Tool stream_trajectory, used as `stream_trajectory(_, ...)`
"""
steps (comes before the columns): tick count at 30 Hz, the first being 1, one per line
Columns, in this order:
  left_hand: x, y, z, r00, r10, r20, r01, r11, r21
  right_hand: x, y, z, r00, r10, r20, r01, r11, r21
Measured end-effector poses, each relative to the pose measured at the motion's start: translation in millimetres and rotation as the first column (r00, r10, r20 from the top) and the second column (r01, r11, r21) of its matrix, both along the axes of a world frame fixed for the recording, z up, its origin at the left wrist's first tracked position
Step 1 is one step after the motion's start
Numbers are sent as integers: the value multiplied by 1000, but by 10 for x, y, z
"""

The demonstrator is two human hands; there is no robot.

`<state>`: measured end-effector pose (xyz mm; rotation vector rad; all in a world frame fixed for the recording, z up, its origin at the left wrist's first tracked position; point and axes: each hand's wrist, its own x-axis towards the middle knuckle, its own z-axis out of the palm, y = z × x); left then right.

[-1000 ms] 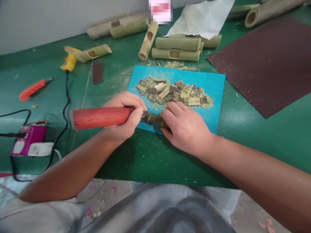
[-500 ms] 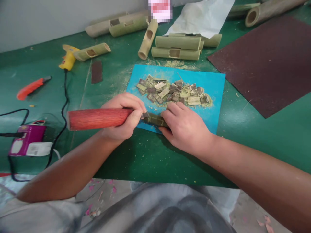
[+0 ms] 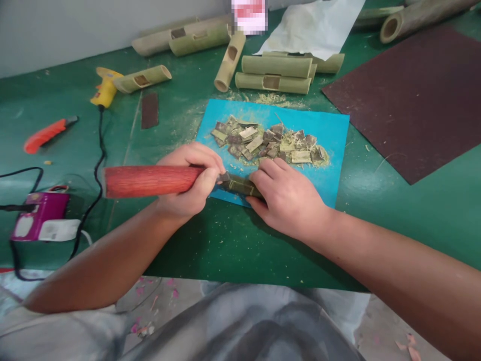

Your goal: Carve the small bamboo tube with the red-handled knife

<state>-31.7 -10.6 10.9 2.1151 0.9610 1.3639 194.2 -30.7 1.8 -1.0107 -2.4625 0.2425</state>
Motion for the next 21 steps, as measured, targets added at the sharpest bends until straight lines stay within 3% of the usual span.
stream_trajectory(12,16,-30,32,999,-32,-32,29,997,-70,12,10,-9,1000,-11,15,11,998,-59)
stream_trajectory(21,18,-31,51,999,-27,-33,26,999,-42,1,3,-6,1000,5,14,-5,1000,-6)
